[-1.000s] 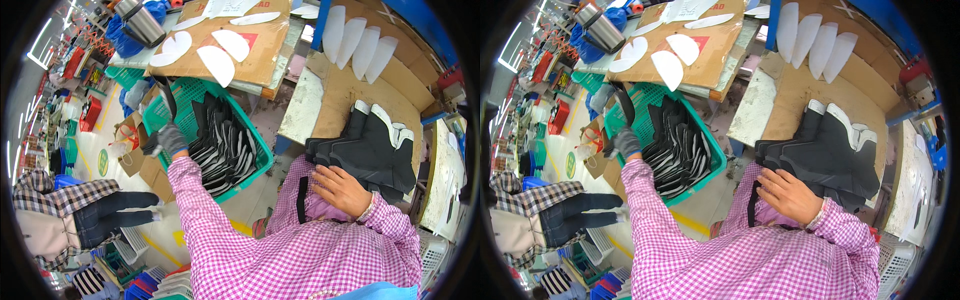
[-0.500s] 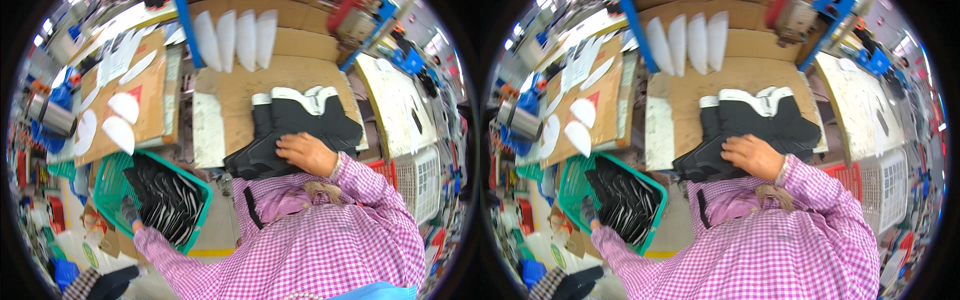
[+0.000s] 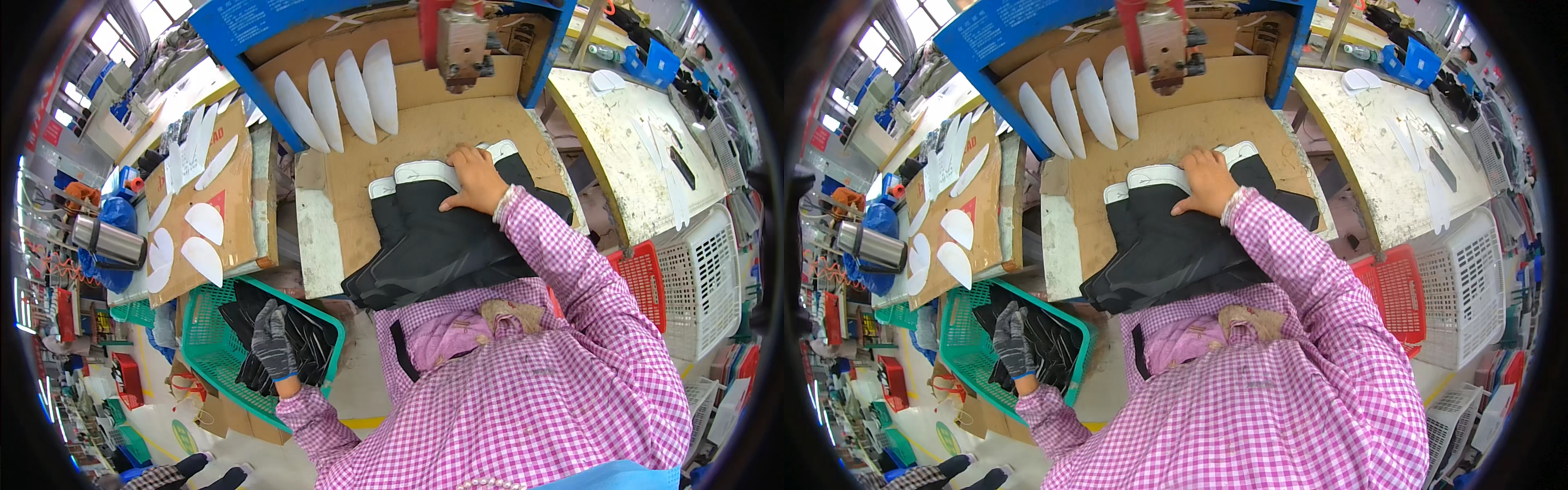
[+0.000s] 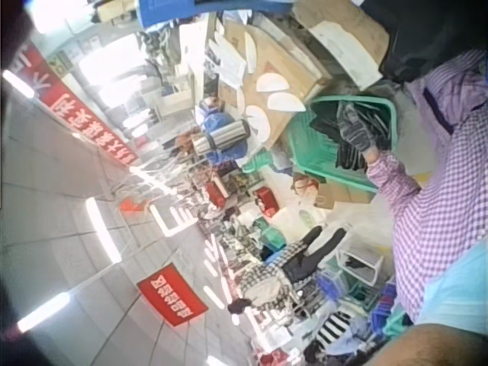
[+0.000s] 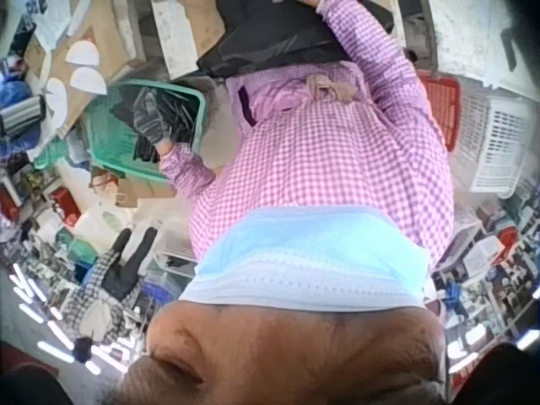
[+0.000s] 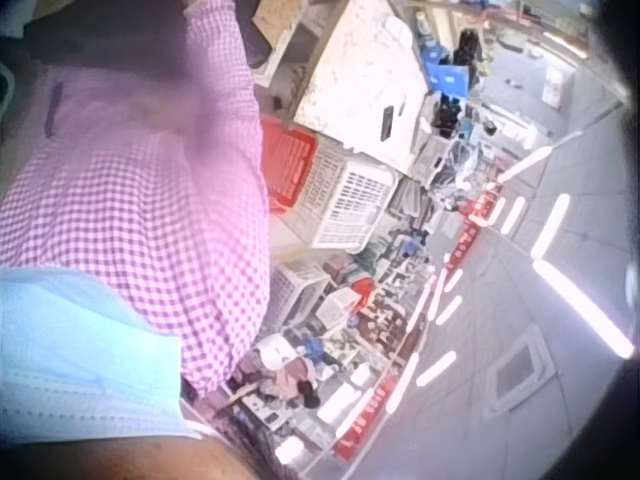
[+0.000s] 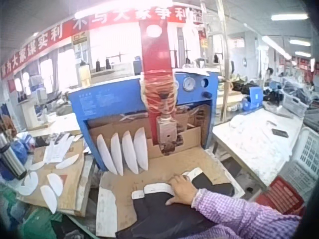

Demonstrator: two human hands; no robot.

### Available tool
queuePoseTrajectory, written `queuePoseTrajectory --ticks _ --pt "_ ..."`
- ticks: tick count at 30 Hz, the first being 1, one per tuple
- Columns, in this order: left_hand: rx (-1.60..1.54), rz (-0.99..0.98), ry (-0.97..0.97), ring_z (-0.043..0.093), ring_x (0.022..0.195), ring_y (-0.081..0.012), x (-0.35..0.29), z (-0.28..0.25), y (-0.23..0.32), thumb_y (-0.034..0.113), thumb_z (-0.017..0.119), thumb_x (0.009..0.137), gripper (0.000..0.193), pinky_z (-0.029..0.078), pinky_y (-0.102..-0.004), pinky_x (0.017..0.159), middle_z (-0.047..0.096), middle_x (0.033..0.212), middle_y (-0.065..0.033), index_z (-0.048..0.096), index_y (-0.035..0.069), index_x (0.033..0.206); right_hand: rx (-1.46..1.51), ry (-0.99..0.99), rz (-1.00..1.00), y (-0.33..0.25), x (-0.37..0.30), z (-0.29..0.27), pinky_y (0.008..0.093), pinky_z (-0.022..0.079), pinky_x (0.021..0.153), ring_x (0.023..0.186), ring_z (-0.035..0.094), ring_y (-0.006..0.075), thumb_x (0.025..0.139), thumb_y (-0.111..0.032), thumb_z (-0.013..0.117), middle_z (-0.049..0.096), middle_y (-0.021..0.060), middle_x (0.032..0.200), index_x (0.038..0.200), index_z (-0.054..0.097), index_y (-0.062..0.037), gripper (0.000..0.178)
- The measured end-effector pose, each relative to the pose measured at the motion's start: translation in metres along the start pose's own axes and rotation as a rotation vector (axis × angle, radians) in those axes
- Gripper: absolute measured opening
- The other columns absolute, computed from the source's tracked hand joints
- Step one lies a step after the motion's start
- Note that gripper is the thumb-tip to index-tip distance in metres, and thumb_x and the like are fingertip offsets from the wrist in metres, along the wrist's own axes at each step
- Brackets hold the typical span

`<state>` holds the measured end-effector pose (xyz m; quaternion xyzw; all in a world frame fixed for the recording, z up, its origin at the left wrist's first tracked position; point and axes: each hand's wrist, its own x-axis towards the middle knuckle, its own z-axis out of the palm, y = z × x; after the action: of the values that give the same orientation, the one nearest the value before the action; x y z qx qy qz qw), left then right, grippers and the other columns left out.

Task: The person repeatedly picks black fabric shoe uppers and white plastic inserts, aligns the inserts into the uppers, and places the assembled units into a green basket. The person works at a bench with a press machine and stacks of components.

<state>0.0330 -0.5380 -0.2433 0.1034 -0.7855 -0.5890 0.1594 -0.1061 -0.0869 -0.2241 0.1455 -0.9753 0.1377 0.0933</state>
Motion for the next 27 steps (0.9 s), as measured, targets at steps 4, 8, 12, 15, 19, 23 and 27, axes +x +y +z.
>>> queuePoseTrajectory --ticks 4,8,12,15,19,23,27 --pt "-0.075 0.04 -0.009 0.065 0.096 -0.0226 0.002 0.03 0.03 0.004 0.054 0.095 0.026 0.053 -0.032 0.088 0.064 0.111 -0.0171 0.058 -0.007 0.118 0.197 0.143 -0.111 -0.013 -0.028 -0.031 0.0412 0.04 0.094 0.102 0.055 0.0348 0.061 -0.038 0.086 0.057 0.0158 0.1 0.11 0.05 -0.0006 0.071" --pt "-0.407 -0.032 -0.153 0.064 0.101 -0.0297 0.008 0.061 0.053 0.012 0.063 0.09 0.046 0.054 -0.0387 0.09 0.061 0.117 -0.0206 0.048 -0.006 0.129 0.576 0.099 -0.197 -0.018 -0.055 -0.092 0.0354 0.045 0.074 0.08 0.053 0.0269 0.063 -0.04 0.086 0.055 0.0087 0.089 0.097 0.048 -0.0053 0.062" --pt "-0.101 0.084 -0.519 0.065 0.099 -0.0238 -0.007 0.134 0.057 0.014 0.063 0.089 0.041 0.052 -0.0355 0.09 0.06 0.122 -0.0118 0.052 -0.001 0.125 0.92 0.019 -0.262 -0.017 -0.053 -0.133 0.0245 0.041 0.07 0.08 0.05 0.0091 0.068 -0.031 0.087 0.054 0.0028 0.083 0.105 0.044 -0.0042 0.063" --pt "-0.044 0.044 -0.788 0.063 0.103 -0.0241 -0.047 0.164 0.058 0.015 0.063 0.089 0.041 0.051 -0.0361 0.092 0.059 0.123 -0.0124 0.052 -0.001 0.125 0.948 0.066 -0.142 -0.024 -0.028 -0.118 0.0294 0.045 0.072 0.081 0.056 0.0165 0.07 -0.033 0.084 0.058 0.0092 0.087 0.105 0.045 -0.0036 0.061" --pt "-0.147 -0.157 -0.881 0.06 0.107 -0.0245 -0.074 0.181 0.072 0.015 0.063 0.09 0.041 0.05 -0.0368 0.094 0.058 0.124 -0.0132 0.052 -0.001 0.125 0.528 0.175 -0.051 -0.029 0.005 -0.087 0.0416 0.05 0.069 0.08 0.063 0.0374 0.071 -0.044 0.079 0.063 0.0204 0.095 0.107 0.046 -0.0025 0.064" --pt "-0.191 -0.285 -0.62 0.057 0.111 -0.0249 -0.072 0.191 0.096 0.016 0.063 0.09 0.041 0.048 -0.0376 0.096 0.056 0.126 -0.014 0.051 -0.001 0.125 0.431 0.204 -0.067 -0.029 0.014 -0.079 0.0419 0.049 0.077 0.089 0.062 0.0363 0.076 -0.042 0.075 0.063 0.0201 0.1 0.111 0.051 -0.0023 0.057" --pt "-1.128 -0.564 -0.411 0.06 0.106 -0.024 -0.045 0.178 0.101 0.016 0.063 0.09 0.032 0.049 -0.0365 0.095 0.06 0.121 -0.0126 0.057 -0.001 0.117 0.46 0.374 -0.272 0.013 0.008 -0.09 0.0411 0.046 0.093 0.111 0.055 0.0352 0.084 -0.036 0.069 0.061 0.0175 0.117 0.114 0.061 -0.0051 0.043"
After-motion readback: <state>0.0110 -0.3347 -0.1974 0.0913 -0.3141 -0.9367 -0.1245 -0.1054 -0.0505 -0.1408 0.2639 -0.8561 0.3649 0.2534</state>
